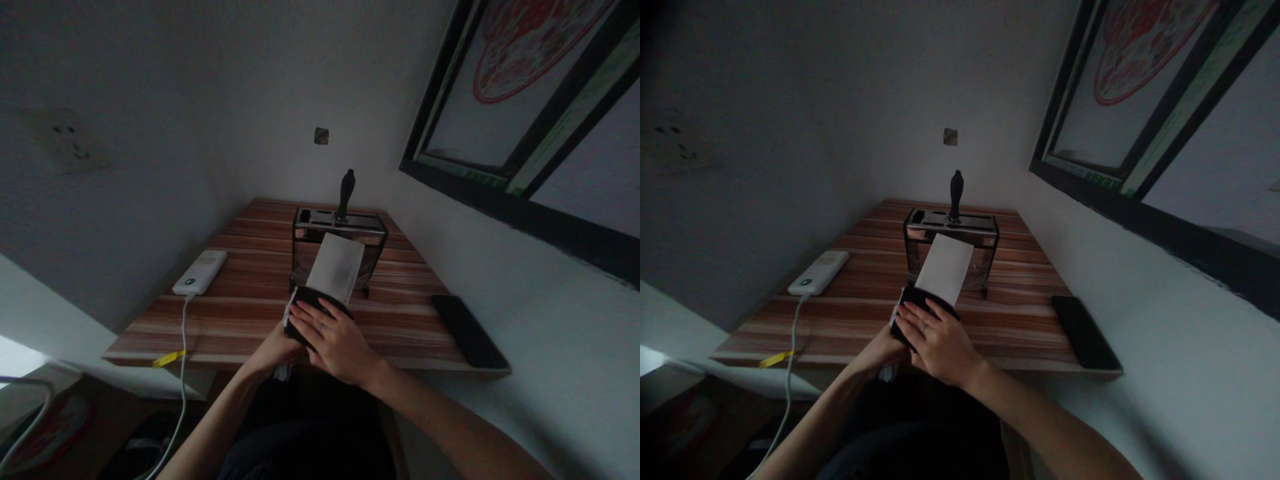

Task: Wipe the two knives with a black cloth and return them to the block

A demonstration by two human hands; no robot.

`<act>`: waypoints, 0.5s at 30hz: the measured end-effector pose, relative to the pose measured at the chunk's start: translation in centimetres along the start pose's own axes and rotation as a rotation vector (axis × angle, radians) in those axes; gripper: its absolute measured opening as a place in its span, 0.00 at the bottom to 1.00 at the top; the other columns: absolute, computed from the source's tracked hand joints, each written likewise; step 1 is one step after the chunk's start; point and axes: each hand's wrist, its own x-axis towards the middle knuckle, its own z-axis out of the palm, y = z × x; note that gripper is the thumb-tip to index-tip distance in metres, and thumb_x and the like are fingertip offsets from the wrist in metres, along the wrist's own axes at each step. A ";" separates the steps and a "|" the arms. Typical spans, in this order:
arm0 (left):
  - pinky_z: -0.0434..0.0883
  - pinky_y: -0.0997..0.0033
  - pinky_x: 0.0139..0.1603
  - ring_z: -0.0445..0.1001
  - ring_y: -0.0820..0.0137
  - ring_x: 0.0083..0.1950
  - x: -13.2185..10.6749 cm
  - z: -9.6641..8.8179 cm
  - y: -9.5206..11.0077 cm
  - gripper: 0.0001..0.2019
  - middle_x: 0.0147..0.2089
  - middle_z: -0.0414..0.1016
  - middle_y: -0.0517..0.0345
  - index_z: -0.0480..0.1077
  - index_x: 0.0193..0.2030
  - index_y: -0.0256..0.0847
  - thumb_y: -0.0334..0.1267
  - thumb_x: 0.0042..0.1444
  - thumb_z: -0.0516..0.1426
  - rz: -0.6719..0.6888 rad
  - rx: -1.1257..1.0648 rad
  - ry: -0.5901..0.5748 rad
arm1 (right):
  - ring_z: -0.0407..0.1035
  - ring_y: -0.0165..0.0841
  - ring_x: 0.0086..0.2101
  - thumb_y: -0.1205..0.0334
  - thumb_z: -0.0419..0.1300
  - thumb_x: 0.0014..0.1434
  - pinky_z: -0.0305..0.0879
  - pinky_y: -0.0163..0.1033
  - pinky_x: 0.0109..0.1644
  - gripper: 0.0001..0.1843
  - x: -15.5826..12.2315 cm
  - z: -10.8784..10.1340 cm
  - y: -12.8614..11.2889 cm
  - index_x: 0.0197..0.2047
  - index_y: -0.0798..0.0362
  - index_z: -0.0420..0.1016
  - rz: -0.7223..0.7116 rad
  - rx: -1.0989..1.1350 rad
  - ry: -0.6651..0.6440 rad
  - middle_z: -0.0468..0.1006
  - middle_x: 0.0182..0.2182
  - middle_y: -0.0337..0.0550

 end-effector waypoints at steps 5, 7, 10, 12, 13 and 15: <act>0.54 0.79 0.17 0.56 0.79 0.18 -0.4 -0.2 0.1 0.25 0.20 0.61 0.68 0.63 0.46 0.36 0.45 0.42 0.60 -0.039 -0.032 0.032 | 0.41 0.33 0.64 0.63 0.51 0.58 0.38 0.47 0.67 0.32 -0.1 0.6 -1.1 0.64 0.61 0.51 0.010 0.011 0.000 0.52 0.64 0.48; 0.55 0.79 0.19 0.57 0.78 0.20 -0.4 -0.3 -0.2 0.26 0.21 0.62 0.67 0.63 0.48 0.37 0.45 0.43 0.60 -0.044 -0.053 0.029 | 0.41 0.33 0.64 0.62 0.51 0.59 0.39 0.47 0.67 0.31 -0.1 0.5 -1.1 0.64 0.61 0.51 0.007 0.008 -0.001 0.53 0.64 0.48; 0.56 0.79 0.19 0.57 0.78 0.21 -0.3 -0.5 -0.7 0.26 0.22 0.62 0.66 0.63 0.48 0.37 0.46 0.43 0.61 -0.059 -0.064 0.016 | 0.40 0.34 0.64 0.62 0.51 0.59 0.39 0.48 0.67 0.31 -0.2 0.2 -1.2 0.64 0.62 0.51 0.003 -0.003 -0.012 0.52 0.64 0.49; 0.57 0.79 0.20 0.59 0.78 0.22 -0.3 -0.5 -0.9 0.27 0.25 0.65 0.64 0.63 0.49 0.37 0.46 0.43 0.62 -0.061 -0.077 0.005 | 0.39 0.35 0.64 0.61 0.52 0.58 0.39 0.48 0.67 0.32 -0.4 0.1 -1.4 0.64 0.62 0.51 0.002 -0.011 -0.026 0.50 0.64 0.50; 0.58 0.79 0.21 0.60 0.77 0.23 -0.3 -0.5 -0.8 0.27 0.27 0.66 0.62 0.63 0.49 0.38 0.46 0.42 0.62 -0.055 -0.089 -0.004 | 0.38 0.35 0.64 0.61 0.52 0.58 0.39 0.48 0.67 0.33 -0.4 0.0 -1.5 0.64 0.62 0.51 0.004 -0.014 -0.032 0.49 0.65 0.51; 0.59 0.79 0.23 0.61 0.77 0.25 -0.4 -0.4 -0.7 0.27 0.29 0.67 0.61 0.63 0.48 0.38 0.46 0.42 0.63 -0.047 -0.106 -0.027 | 0.38 0.36 0.64 0.61 0.54 0.57 0.39 0.48 0.67 0.34 -0.6 -0.1 -1.7 0.64 0.63 0.50 0.013 -0.019 -0.038 0.48 0.65 0.52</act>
